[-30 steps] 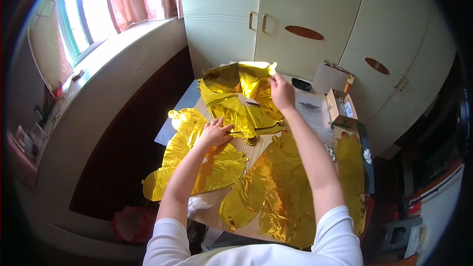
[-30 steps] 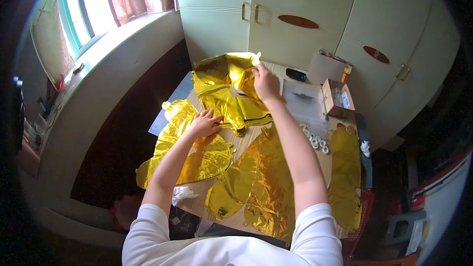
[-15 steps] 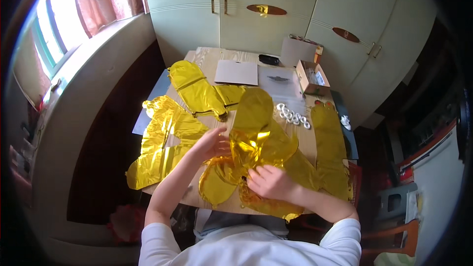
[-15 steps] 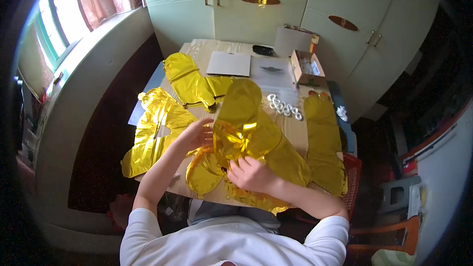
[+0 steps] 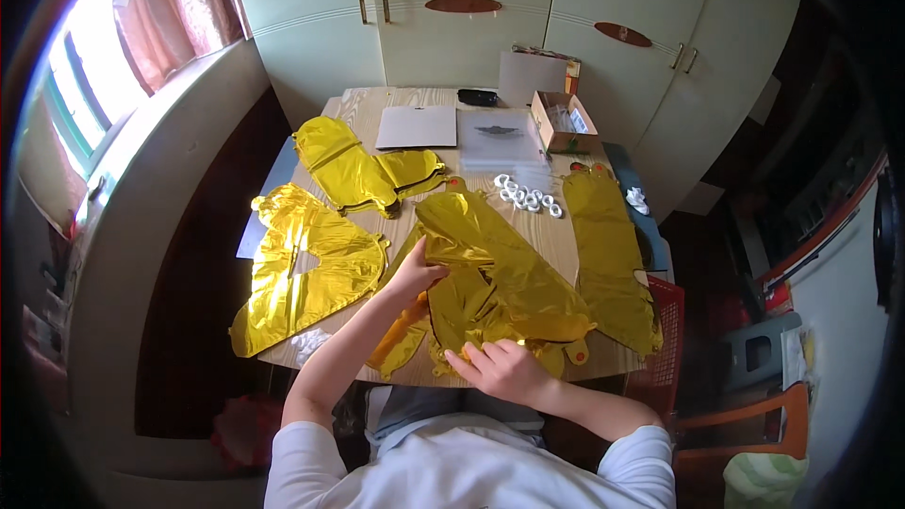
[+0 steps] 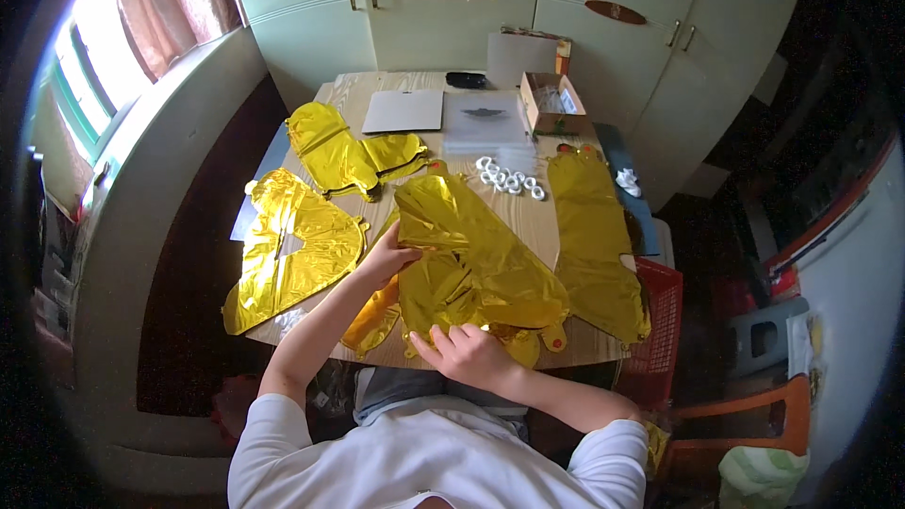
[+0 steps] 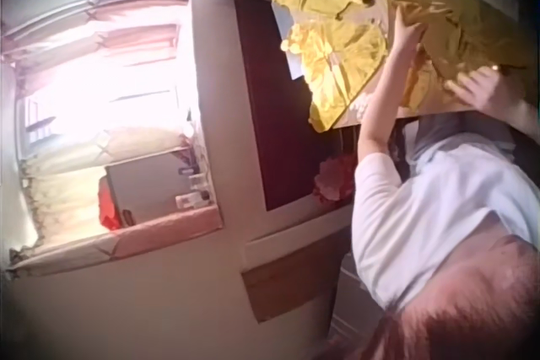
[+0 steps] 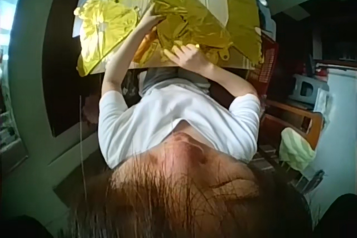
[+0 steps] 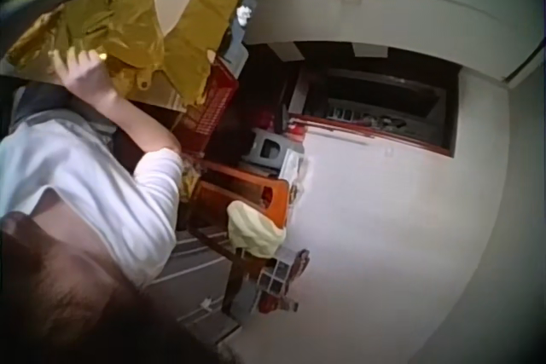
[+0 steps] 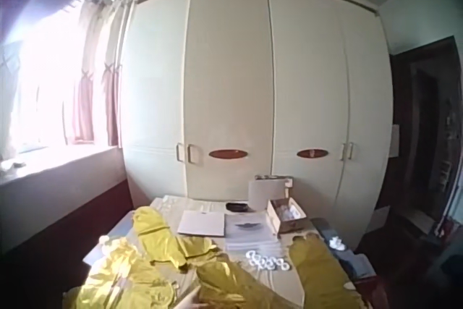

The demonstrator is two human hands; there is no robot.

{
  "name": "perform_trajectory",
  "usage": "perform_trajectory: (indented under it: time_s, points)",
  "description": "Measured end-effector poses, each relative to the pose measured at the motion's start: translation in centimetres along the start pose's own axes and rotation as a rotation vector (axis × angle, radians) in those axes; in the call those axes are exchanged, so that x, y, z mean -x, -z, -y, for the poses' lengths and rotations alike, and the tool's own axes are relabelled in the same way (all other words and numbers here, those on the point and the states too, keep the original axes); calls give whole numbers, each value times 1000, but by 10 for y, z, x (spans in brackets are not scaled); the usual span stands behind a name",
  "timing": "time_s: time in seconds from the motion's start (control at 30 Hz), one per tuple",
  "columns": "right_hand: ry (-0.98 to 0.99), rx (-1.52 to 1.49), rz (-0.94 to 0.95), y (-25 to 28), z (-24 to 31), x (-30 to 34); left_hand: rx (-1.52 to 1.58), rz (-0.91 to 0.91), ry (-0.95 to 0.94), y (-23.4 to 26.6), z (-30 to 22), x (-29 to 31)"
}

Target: The recorder folds and organizes gold foil sheets on a table template.

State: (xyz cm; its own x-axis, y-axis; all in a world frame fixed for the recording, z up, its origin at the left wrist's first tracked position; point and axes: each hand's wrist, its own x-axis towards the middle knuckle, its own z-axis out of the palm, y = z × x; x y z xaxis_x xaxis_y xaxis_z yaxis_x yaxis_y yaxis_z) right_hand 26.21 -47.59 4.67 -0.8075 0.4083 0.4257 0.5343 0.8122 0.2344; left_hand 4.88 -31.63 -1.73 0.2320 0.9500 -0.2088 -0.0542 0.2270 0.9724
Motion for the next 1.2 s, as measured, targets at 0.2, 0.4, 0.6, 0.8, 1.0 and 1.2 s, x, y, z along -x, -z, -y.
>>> perform_trajectory:
  time_s: [0.2, 0.4, 0.6, 0.8, 1.0, 1.2]
  points:
    - [-176, -342, 111, 3, 10, 9, -266, -56, -120, 2, 23, -21]
    - [-243, -439, 57, -7, -43, 12, -709, 17, -56, 4, -6, -9]
    - [-585, -457, 234, -76, -124, 45, -776, 163, -197, 16, 1, -23]
    - [-555, -448, 263, -97, -149, 48, -917, 258, -85, 16, -13, -20]
    - [-532, -384, 266, -113, -152, 56, -729, 297, -280, 24, -9, -19]
    - [-517, -369, 331, -116, -162, 47, -853, 331, -203, 32, -15, -20]
